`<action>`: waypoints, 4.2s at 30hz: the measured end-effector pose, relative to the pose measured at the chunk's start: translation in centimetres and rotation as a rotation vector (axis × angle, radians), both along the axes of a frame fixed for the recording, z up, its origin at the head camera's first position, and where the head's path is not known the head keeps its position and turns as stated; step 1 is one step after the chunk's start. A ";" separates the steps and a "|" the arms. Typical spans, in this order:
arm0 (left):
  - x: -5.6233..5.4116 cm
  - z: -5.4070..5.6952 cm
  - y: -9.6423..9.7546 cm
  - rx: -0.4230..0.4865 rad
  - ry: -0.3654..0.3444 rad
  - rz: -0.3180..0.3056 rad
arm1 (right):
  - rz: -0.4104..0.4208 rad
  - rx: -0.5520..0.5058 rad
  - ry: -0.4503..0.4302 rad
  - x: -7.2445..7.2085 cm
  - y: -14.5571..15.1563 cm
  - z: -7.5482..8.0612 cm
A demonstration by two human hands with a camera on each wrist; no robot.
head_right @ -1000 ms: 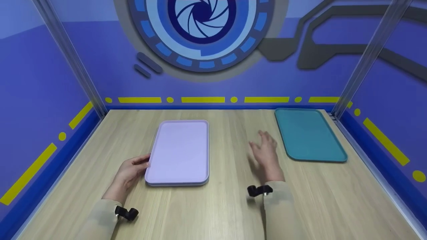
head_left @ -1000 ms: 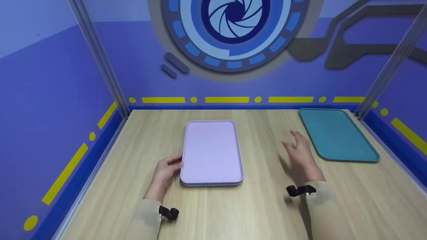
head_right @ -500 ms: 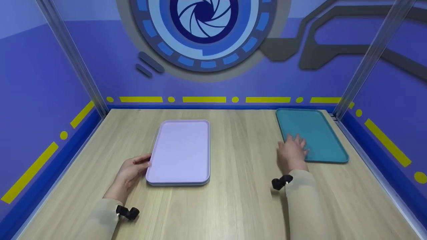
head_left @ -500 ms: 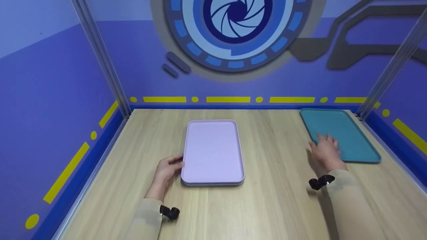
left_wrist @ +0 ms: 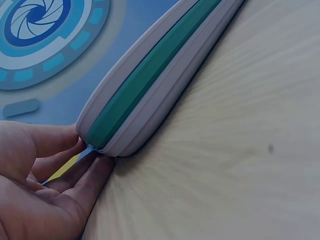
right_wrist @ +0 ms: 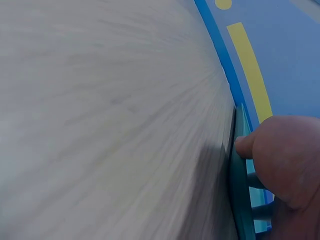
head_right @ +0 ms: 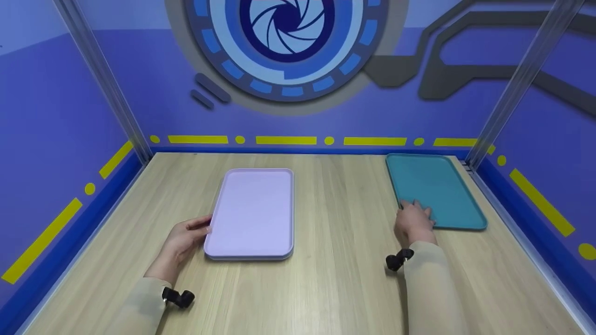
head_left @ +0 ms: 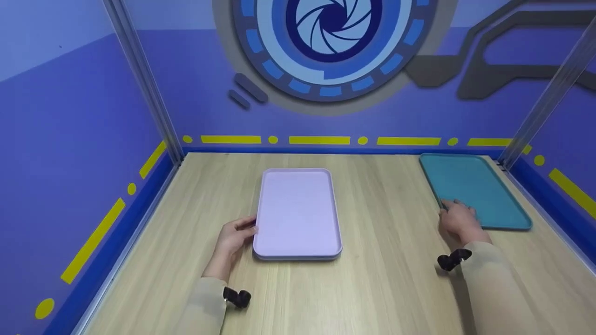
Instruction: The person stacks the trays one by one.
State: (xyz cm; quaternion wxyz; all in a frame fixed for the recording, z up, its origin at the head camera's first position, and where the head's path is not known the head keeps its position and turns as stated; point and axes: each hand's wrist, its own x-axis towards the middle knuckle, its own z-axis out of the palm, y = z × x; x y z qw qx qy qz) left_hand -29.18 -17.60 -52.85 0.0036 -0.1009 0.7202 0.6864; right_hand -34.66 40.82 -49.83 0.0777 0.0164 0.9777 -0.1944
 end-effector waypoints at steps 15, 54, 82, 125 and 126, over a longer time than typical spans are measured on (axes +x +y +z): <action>0.1 -0.1 -0.1 -0.020 0.004 -0.007 | 0.055 0.060 0.049 1.2 -3.4 -0.1; 0.1 0.1 -0.1 -0.042 0.022 -0.002 | 0.118 0.116 0.067 9.5 -17.7 0.5; 0.2 0.4 0.2 -0.067 0.019 -0.005 | 0.074 0.125 -0.024 10.5 -19.9 0.8; 1.0 4.2 26.1 0.405 -0.263 -0.300 | -0.261 -0.576 -0.243 5.1 1.6 4.7; 1.0 4.1 26.3 0.406 -0.266 -0.292 | -0.259 -0.587 -0.261 5.1 1.8 4.6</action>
